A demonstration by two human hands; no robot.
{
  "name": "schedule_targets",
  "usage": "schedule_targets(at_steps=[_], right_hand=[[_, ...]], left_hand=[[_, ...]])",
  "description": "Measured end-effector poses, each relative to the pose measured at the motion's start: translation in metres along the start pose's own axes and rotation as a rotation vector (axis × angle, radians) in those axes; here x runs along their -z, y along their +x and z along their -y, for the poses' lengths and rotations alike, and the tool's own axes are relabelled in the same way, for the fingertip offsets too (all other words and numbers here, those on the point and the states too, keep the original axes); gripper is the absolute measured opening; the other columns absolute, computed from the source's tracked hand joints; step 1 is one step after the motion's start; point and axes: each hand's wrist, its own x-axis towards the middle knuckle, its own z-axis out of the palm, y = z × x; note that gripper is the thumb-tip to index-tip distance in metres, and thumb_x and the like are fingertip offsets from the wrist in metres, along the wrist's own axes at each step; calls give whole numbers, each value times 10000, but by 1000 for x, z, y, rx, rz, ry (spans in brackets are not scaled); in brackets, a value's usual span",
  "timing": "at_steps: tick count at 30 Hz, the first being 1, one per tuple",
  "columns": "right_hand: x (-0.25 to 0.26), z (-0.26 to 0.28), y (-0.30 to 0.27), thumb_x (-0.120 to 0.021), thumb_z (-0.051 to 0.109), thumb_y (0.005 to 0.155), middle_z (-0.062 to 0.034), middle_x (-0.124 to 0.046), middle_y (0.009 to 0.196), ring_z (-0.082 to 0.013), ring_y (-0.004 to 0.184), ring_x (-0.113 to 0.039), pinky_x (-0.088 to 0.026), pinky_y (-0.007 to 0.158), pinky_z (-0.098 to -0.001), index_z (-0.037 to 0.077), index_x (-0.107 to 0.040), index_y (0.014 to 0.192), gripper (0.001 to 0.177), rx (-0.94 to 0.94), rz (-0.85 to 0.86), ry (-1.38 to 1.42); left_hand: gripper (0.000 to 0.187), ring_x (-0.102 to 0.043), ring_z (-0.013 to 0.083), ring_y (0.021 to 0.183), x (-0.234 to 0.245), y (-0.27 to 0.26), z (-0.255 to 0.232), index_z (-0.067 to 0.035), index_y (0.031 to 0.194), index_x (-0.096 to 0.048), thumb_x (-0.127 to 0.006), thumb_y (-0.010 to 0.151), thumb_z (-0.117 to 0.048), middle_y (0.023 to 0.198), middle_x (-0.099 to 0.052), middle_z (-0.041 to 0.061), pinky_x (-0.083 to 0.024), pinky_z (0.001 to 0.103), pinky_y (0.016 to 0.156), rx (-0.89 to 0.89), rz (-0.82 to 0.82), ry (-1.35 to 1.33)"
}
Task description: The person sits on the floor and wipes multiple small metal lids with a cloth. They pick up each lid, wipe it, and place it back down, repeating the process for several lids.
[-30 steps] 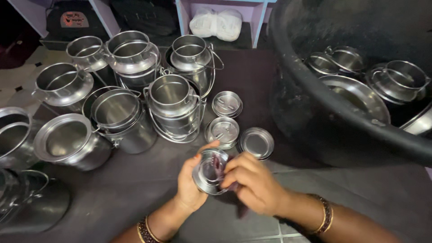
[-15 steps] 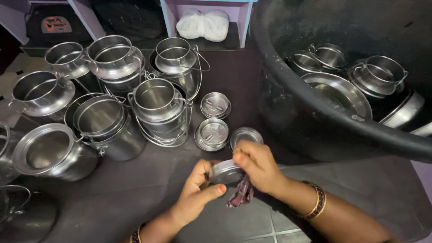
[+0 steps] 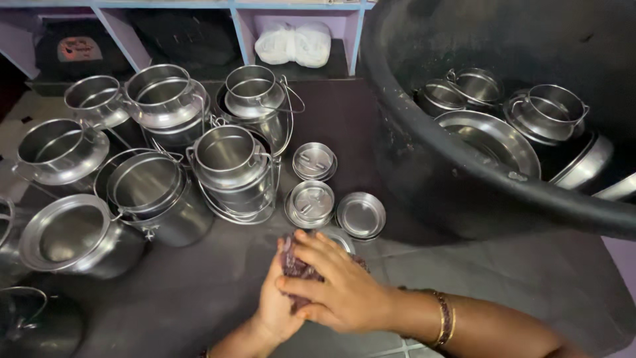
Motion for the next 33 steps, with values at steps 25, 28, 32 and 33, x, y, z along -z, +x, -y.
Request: schedule_targets(at_steps=[25,28,32,33], right_hand=[[-1,0,-5,-556,201,1078,-229,-505,1479,-452,1487,-421,-355,1221,-533,48,-609,1259,243,-134,-221,76],[-3,2,-8,-620,202,1050,-198,-500,1486,-438,1509,-391,-328,1244,-567,81,-664,1256,243,25,-71,27],[-10,-6,-10,-683,155,959,-166,-528,1496,-395,1503,-427,-331,1257,-569,82,-683,1277,326,171,15,-54],[-11,-9,-10,-691,136,934,-165,-535,1499,-386,1504,-439,-335,1260,-566,77,-682,1286,357,202,21,-93]], left_hand=[[713,-511,257,1344,-14,-20,-8,-12,1551,-349,-396,1086,-550,1475,-519,140,-401,409,1107,-101,372,-90],[672,-556,284,1268,-10,-20,-22,-51,1438,-415,-394,1028,-583,1390,-565,143,-451,426,1039,-83,253,-136],[674,-562,316,1271,-15,-14,-41,24,1421,-434,-404,1118,-578,1380,-578,209,-438,448,1118,-212,328,-100],[683,-570,315,1258,-18,-12,-44,23,1425,-438,-410,1083,-568,1366,-587,208,-439,445,1104,-215,282,-69]])
